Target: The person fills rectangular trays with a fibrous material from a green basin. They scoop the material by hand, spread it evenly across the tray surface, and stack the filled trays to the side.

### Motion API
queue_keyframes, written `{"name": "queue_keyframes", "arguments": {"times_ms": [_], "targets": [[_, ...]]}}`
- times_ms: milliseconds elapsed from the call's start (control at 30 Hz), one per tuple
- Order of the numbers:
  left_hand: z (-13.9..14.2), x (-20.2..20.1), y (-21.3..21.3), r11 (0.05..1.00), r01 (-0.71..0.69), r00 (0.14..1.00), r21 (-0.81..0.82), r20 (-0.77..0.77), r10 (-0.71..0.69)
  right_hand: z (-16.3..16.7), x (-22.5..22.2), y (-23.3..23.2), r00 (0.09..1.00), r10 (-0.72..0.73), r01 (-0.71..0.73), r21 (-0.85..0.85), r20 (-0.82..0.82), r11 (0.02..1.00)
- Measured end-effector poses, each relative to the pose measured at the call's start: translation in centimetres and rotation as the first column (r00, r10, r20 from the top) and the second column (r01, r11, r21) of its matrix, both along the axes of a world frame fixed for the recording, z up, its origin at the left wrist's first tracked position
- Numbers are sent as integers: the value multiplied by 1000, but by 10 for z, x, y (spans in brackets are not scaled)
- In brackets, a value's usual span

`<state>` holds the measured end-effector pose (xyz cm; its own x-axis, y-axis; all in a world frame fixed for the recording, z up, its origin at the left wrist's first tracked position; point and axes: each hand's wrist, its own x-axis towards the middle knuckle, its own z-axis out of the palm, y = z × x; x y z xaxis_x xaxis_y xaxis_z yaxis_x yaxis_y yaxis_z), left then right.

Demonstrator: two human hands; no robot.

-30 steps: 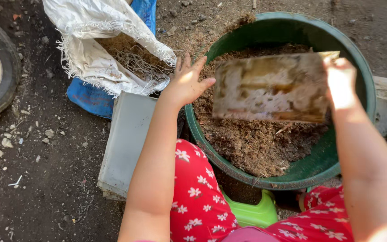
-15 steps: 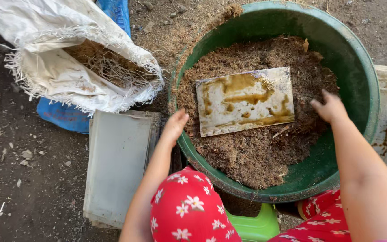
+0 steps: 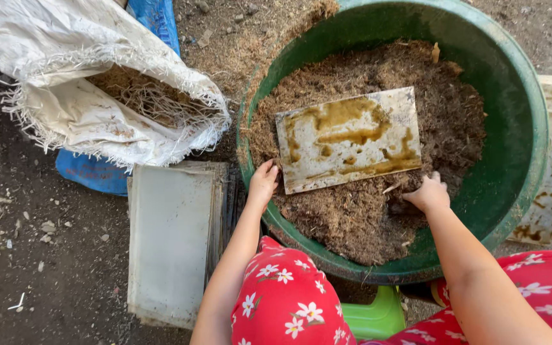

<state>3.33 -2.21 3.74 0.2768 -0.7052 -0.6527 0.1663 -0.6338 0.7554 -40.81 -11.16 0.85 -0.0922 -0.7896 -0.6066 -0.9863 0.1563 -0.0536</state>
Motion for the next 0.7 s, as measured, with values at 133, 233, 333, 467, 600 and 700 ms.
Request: {"name": "queue_keyframes", "arguments": {"times_ms": [133, 233, 333, 467, 600, 700], "targets": [[3, -2, -11, 999, 30, 1000, 35, -8, -30, -5, 16, 25, 1000, -4, 2, 64, 29, 998], [9, -5, -23, 1000, 16, 999, -6, -45, -17, 6, 29, 29, 870, -363, 335, 139, 334, 932], [14, -10, -27, 999, 40, 998, -19, -37, -41, 41, 57, 21, 642, -527, 504, 212, 557, 837], [20, -14, -28, 989, 138, 985, 54, 95, -143, 108, 125, 1, 644, -480, 429, 238, 596, 871], [21, -15, -32, 948, 285, 855, 141, 409, -318, 135, 221, 7, 941, 6, 78, -233, 338, 969], [17, -16, -34, 925, 323, 798, 200, 468, -380, 116, 263, 20, 935, 317, -276, -234, 160, 932]]}}
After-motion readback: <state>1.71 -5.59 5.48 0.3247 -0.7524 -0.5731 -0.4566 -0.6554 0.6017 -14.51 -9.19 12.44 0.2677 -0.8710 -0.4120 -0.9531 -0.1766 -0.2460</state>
